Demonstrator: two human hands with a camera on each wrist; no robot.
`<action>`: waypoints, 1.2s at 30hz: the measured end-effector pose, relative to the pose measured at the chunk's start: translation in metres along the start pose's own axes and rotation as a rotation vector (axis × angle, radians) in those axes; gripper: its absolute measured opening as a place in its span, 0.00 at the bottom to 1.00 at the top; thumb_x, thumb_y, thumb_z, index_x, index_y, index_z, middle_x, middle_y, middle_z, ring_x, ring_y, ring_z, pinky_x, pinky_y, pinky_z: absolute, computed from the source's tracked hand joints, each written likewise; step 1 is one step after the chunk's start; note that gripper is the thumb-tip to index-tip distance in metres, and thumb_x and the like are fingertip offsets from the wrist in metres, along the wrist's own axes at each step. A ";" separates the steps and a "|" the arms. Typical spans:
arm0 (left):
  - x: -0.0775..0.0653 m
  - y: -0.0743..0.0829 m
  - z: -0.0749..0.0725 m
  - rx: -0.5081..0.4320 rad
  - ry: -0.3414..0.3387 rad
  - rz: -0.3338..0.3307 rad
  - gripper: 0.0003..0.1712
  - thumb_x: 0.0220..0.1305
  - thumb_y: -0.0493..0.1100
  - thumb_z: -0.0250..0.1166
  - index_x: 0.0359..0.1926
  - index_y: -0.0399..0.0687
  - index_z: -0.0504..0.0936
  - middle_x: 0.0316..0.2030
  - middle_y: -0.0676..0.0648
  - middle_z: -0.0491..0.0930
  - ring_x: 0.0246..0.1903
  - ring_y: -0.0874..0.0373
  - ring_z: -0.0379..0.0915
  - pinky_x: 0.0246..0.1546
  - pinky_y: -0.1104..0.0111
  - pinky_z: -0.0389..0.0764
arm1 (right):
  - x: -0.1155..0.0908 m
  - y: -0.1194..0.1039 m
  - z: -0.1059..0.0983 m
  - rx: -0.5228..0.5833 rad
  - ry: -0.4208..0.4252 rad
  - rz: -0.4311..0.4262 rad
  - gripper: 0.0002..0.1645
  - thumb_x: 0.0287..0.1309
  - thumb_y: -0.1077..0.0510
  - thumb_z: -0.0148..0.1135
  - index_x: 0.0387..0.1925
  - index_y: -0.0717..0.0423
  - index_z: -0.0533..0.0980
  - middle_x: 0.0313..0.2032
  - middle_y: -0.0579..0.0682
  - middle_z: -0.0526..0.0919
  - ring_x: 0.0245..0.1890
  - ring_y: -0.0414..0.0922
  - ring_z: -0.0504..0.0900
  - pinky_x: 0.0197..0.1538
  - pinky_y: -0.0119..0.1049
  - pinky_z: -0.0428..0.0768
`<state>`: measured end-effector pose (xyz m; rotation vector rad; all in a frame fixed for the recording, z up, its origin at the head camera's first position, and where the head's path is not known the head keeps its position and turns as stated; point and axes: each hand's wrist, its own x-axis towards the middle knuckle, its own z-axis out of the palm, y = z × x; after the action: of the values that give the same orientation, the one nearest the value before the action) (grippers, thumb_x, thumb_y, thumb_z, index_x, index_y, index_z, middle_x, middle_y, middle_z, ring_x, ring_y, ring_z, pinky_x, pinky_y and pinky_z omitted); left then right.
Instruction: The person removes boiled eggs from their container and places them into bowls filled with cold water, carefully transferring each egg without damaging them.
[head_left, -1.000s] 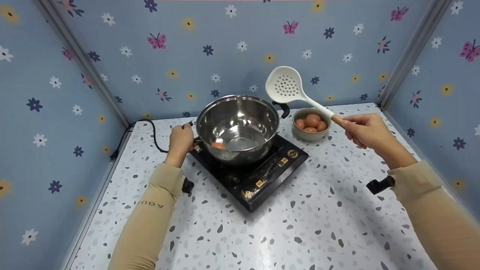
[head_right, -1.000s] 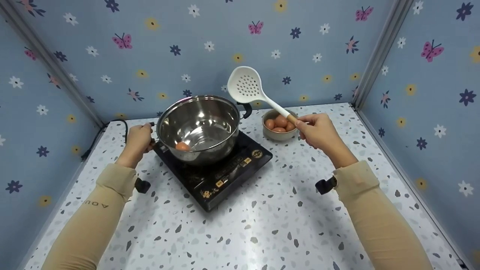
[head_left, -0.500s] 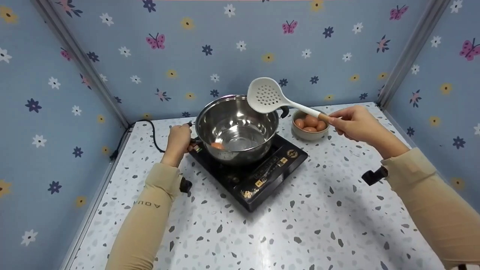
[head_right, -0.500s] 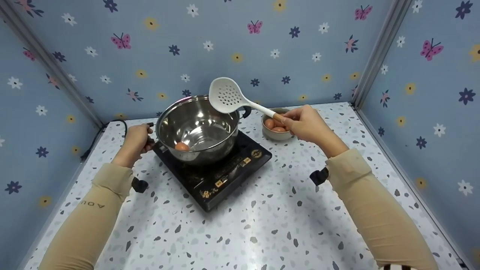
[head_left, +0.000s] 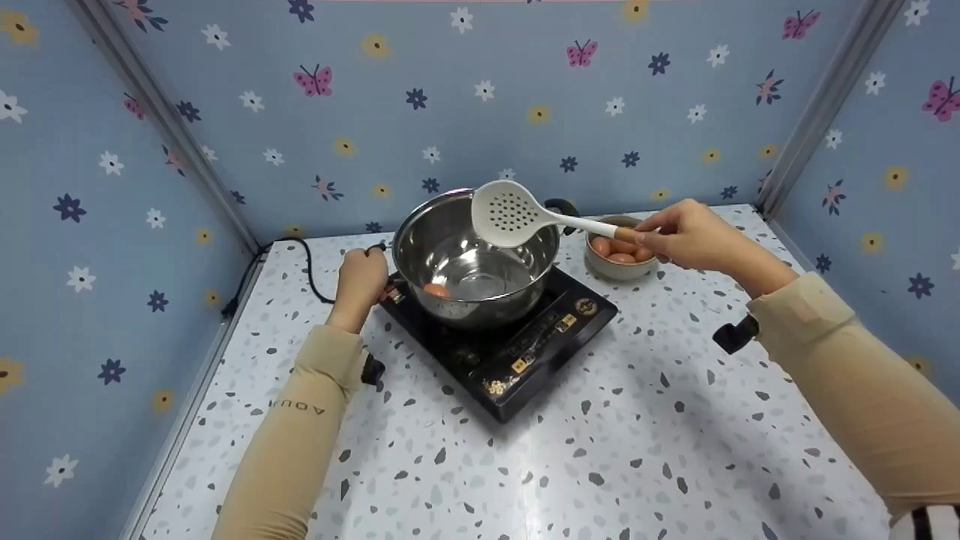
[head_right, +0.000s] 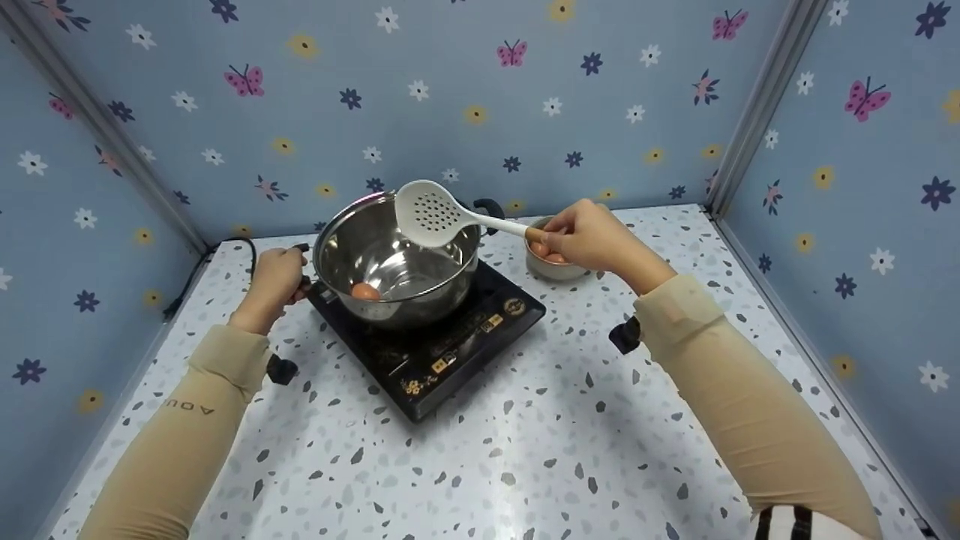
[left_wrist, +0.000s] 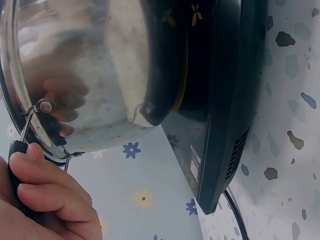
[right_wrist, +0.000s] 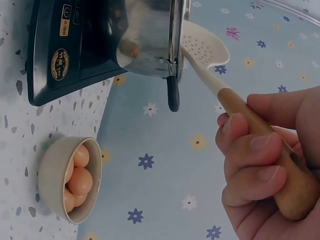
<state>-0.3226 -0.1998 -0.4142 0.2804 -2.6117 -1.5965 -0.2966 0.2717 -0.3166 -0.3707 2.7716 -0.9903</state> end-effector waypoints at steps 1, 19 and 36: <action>0.000 0.000 0.000 0.010 0.008 -0.002 0.21 0.85 0.47 0.38 0.41 0.41 0.73 0.17 0.53 0.67 0.14 0.62 0.65 0.21 0.68 0.72 | 0.002 -0.001 0.001 -0.003 -0.009 -0.002 0.21 0.81 0.54 0.60 0.62 0.65 0.84 0.25 0.45 0.83 0.18 0.38 0.68 0.22 0.34 0.68; -0.001 0.002 0.001 0.080 0.028 0.002 0.25 0.86 0.46 0.37 0.50 0.33 0.77 0.21 0.50 0.72 0.16 0.61 0.69 0.25 0.67 0.75 | 0.020 -0.027 0.020 -0.122 -0.086 -0.145 0.13 0.78 0.56 0.64 0.49 0.54 0.92 0.20 0.42 0.79 0.16 0.36 0.61 0.21 0.31 0.61; 0.000 -0.001 0.003 0.077 0.054 0.024 0.22 0.85 0.46 0.38 0.41 0.40 0.74 0.19 0.51 0.71 0.15 0.62 0.68 0.25 0.68 0.75 | 0.034 -0.046 0.041 -0.268 -0.102 -0.180 0.15 0.77 0.49 0.66 0.43 0.52 0.93 0.18 0.43 0.71 0.17 0.38 0.58 0.23 0.33 0.59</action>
<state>-0.3228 -0.1975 -0.4160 0.2915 -2.6295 -1.4629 -0.3112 0.2024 -0.3214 -0.6988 2.8182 -0.6114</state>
